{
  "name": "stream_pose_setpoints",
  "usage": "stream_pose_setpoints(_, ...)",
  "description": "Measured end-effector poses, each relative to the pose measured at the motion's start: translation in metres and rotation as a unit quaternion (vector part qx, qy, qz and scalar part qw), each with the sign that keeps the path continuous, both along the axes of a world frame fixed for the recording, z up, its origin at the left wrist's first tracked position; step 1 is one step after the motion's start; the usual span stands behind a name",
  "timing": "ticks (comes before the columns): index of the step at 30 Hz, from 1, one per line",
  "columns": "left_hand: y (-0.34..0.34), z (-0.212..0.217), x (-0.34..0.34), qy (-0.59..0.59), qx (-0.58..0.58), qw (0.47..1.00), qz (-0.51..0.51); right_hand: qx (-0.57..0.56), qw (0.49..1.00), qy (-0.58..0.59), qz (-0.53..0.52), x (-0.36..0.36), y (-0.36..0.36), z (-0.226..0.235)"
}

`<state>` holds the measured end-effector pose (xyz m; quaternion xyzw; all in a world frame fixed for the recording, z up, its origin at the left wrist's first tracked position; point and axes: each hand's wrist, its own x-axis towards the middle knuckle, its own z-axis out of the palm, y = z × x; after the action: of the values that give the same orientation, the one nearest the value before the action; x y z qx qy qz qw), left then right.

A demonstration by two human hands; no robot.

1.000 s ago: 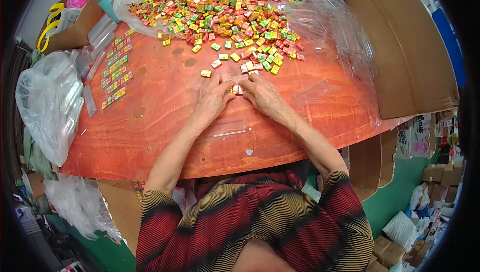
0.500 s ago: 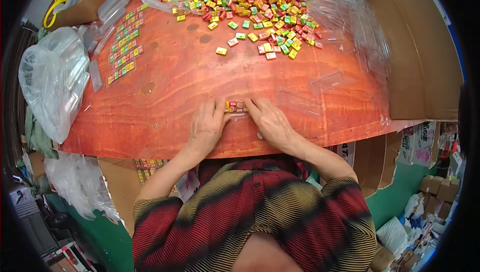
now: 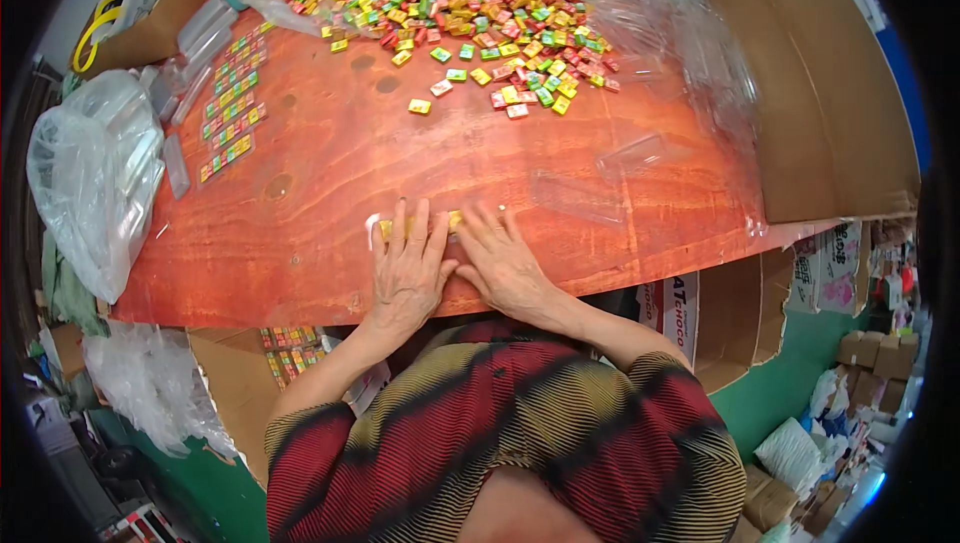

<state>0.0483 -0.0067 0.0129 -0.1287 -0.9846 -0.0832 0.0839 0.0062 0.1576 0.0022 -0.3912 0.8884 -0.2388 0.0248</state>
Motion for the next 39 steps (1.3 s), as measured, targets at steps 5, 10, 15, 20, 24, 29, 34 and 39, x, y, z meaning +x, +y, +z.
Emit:
stream_pose_setpoints(5, -0.014, -0.011, -0.006, -0.077, 0.048, 0.996, 0.020, -0.047, 0.991, 0.085, -0.095, -0.023, 0.036, 0.015)
stream_pose_setpoints(10, -0.058, -0.017, -0.009, -0.048, 0.005, 0.997, 0.061, 0.017, 0.982, 0.090, -0.163, -0.021, 0.047, -0.014)
stream_pose_setpoints(15, -0.092, -0.013, -0.012, 0.004, -0.026, 0.995, 0.093, -0.086, 0.993, 0.050, -0.056, -0.013, -0.007, -0.004)
stream_pose_setpoints(20, -0.083, -0.003, -0.042, 0.072, 0.054, 0.983, 0.158, -0.102, 0.985, 0.104, -0.088, -0.074, -0.014, 0.008)
stream_pose_setpoints(24, -0.048, -0.001, -0.111, 0.008, 0.193, 0.976, 0.100, -0.153, 0.979, 0.112, -0.069, -0.149, -0.049, -0.001)
stream_pose_setpoints(29, -0.029, -0.024, -0.153, 0.041, 0.207, 0.972, 0.105, -0.086, 0.984, 0.129, -0.093, -0.167, -0.082, -0.022)
stream_pose_setpoints(34, -0.038, -0.039, -0.143, 0.107, 0.201, 0.970, 0.084, -0.064, 0.997, 0.045, -0.007, -0.162, -0.066, -0.019)
stream_pose_setpoints(39, -0.022, -0.028, -0.141, 0.060, 0.250, 0.963, 0.081, -0.101, 0.981, 0.165, -0.028, -0.214, -0.073, -0.010)
